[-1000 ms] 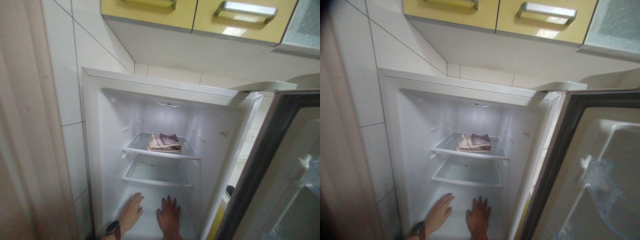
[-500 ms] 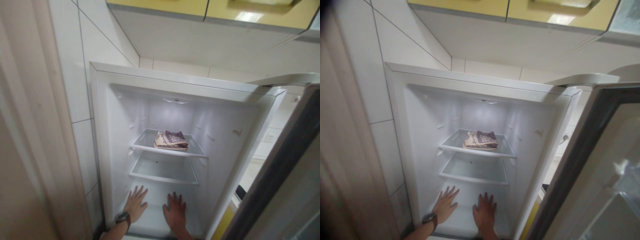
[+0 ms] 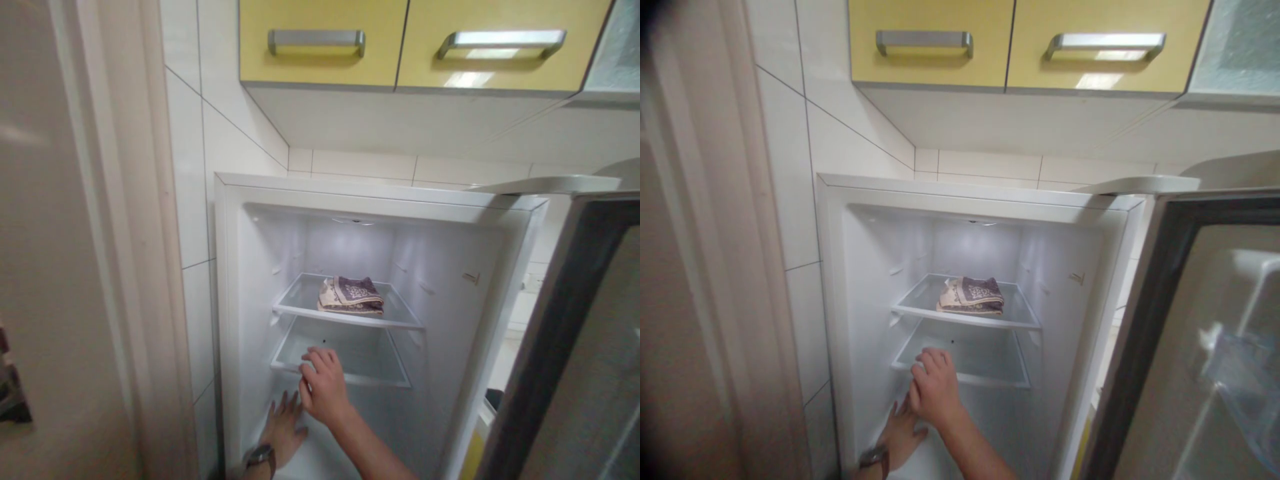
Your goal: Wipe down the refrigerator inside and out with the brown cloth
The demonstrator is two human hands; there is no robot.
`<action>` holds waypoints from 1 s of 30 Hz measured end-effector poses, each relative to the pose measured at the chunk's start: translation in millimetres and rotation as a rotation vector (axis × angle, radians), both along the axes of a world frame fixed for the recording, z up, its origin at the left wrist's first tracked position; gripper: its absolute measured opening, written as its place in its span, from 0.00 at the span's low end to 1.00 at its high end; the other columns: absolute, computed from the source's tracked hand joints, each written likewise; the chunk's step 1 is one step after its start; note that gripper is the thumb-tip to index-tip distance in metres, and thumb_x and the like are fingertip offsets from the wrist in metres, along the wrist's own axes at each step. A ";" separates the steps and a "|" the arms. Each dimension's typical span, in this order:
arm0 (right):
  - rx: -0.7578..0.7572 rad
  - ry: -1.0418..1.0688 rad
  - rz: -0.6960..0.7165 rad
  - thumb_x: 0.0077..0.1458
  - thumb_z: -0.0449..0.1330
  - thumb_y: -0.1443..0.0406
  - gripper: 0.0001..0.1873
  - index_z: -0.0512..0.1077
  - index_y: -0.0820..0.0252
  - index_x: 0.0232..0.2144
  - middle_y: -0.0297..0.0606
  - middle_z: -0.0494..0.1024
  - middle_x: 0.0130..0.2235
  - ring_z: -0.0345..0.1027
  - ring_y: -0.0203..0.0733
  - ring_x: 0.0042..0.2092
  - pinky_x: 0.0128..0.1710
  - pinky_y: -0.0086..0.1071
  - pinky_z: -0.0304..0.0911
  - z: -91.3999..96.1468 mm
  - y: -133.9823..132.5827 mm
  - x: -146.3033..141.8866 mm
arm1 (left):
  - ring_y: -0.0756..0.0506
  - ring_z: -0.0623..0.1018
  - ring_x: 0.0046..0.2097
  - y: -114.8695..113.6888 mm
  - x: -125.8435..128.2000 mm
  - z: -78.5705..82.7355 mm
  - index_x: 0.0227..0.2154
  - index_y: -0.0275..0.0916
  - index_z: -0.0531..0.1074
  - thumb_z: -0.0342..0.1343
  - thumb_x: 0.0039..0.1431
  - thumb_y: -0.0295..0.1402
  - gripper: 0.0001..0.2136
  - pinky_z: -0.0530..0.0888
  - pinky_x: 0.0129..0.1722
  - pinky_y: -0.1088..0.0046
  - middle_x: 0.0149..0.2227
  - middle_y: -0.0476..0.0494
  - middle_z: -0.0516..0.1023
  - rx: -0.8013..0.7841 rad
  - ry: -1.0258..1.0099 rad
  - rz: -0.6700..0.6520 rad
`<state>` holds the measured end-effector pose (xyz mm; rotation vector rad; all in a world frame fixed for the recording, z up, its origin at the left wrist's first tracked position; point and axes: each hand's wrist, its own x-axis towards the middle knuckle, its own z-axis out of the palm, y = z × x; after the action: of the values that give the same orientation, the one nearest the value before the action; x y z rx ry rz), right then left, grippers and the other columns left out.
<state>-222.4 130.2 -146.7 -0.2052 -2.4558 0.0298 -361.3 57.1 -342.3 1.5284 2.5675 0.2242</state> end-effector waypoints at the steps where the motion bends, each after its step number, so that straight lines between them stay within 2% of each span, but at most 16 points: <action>1: 0.050 0.029 -0.035 0.60 0.55 0.64 0.11 0.76 0.55 0.40 0.41 0.78 0.48 0.65 0.48 0.55 0.58 0.42 0.57 41.7 2.5 -4.1 | 0.33 0.43 0.76 0.3 -0.7 -1.3 0.73 0.51 0.57 0.48 0.58 0.44 0.37 0.39 0.72 0.41 0.76 0.49 0.48 0.000 -0.011 0.013; 2: 0.075 0.060 -0.119 0.62 0.54 0.62 0.11 0.76 0.56 0.39 0.42 0.77 0.45 0.65 0.47 0.52 0.57 0.43 0.57 80.5 9.0 -6.0 | 0.34 0.42 0.76 0.3 -1.3 -2.0 0.72 0.53 0.56 0.49 0.57 0.44 0.38 0.38 0.72 0.42 0.76 0.52 0.47 -0.001 -0.031 0.022; 4: 0.074 0.080 -0.325 0.65 0.52 0.59 0.15 0.75 0.56 0.46 0.45 0.76 0.49 0.62 0.50 0.56 0.59 0.45 0.55 140.9 32.0 -6.8 | 0.35 0.39 0.77 -0.4 -2.6 -2.6 0.72 0.56 0.56 0.51 0.55 0.44 0.38 0.35 0.73 0.43 0.76 0.56 0.45 0.003 -0.066 0.026; 5: 0.034 0.047 -0.418 0.65 0.53 0.56 0.19 0.74 0.56 0.51 0.47 0.75 0.52 0.61 0.52 0.58 0.61 0.47 0.53 160.2 46.8 -7.3 | 0.36 0.39 0.77 -0.7 -3.4 -2.9 0.72 0.57 0.56 0.51 0.55 0.44 0.38 0.34 0.73 0.44 0.76 0.57 0.45 0.011 -0.075 0.026; 7: -0.100 -0.098 -0.553 0.62 0.56 0.47 0.29 0.72 0.55 0.58 0.51 0.71 0.59 0.58 0.60 0.62 0.62 0.54 0.52 177.0 77.0 -11.1 | 0.36 0.38 0.77 -0.8 -5.3 -4.6 0.72 0.57 0.57 0.51 0.55 0.45 0.38 0.33 0.73 0.45 0.76 0.57 0.44 0.027 -0.089 0.025; 9: -0.232 -0.259 -0.592 0.60 0.55 0.40 0.37 0.68 0.50 0.64 0.51 0.64 0.67 0.52 0.69 0.67 0.62 0.64 0.47 173.0 101.7 -18.1 | 0.36 0.38 0.77 -0.3 -7.5 -8.0 0.72 0.57 0.56 0.51 0.55 0.46 0.39 0.32 0.73 0.46 0.76 0.58 0.44 0.035 -0.100 0.025; 11: -0.300 -0.362 -0.579 0.60 0.51 0.35 0.41 0.63 0.44 0.68 0.50 0.57 0.71 0.47 0.74 0.70 0.61 0.73 0.41 161.6 116.9 -25.1 | 0.36 0.37 0.76 0.3 -9.5 -11.9 0.72 0.57 0.56 0.52 0.55 0.48 0.39 0.32 0.73 0.47 0.76 0.59 0.43 0.032 -0.112 0.029; 15: -0.300 -0.382 -0.578 0.56 0.46 0.29 0.47 0.59 0.41 0.70 0.50 0.57 0.72 0.48 0.75 0.70 0.60 0.76 0.38 150.4 124.8 -31.6 | 0.37 0.36 0.77 -1.2 -10.1 -14.3 0.72 0.58 0.55 0.49 0.58 0.49 0.37 0.31 0.73 0.47 0.76 0.59 0.43 0.048 -0.134 0.018; 17: -0.305 -0.362 -0.581 0.58 0.46 0.30 0.46 0.62 0.43 0.69 0.51 0.60 0.70 0.50 0.74 0.69 0.60 0.75 0.40 151.2 124.1 -32.2 | 0.37 0.37 0.77 -3.2 -8.9 -12.1 0.72 0.57 0.55 0.48 0.59 0.49 0.37 0.31 0.73 0.47 0.76 0.59 0.43 0.063 -0.131 0.011; 23: -0.287 -0.310 -0.630 0.67 0.47 0.44 0.31 0.68 0.45 0.64 0.48 0.66 0.68 0.56 0.68 0.67 0.61 0.74 0.43 150.1 122.4 -34.9 | 0.36 0.37 0.77 -5.7 -6.4 -8.9 0.72 0.56 0.56 0.48 0.59 0.49 0.36 0.31 0.73 0.46 0.76 0.57 0.43 0.065 -0.122 0.006; 27: -0.288 -0.290 -0.626 0.67 0.46 0.47 0.28 0.70 0.47 0.62 0.49 0.67 0.67 0.57 0.67 0.67 0.60 0.73 0.44 148.6 122.1 -35.3 | 0.37 0.38 0.77 -5.3 -7.2 -12.5 0.71 0.57 0.58 0.49 0.59 0.49 0.36 0.31 0.73 0.47 0.76 0.58 0.45 0.094 -0.125 0.016; 30: -0.286 -0.296 -0.636 0.67 0.46 0.46 0.29 0.70 0.47 0.61 0.49 0.68 0.66 0.56 0.66 0.66 0.60 0.73 0.44 149.9 120.5 -34.5 | 0.36 0.38 0.77 -5.4 -7.9 -13.7 0.71 0.57 0.58 0.49 0.59 0.49 0.35 0.31 0.73 0.47 0.76 0.58 0.44 0.100 -0.133 0.012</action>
<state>-256.9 250.7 3.2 -1.1758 -2.5500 0.0776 -369.2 51.7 -356.1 1.4771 2.4961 0.4469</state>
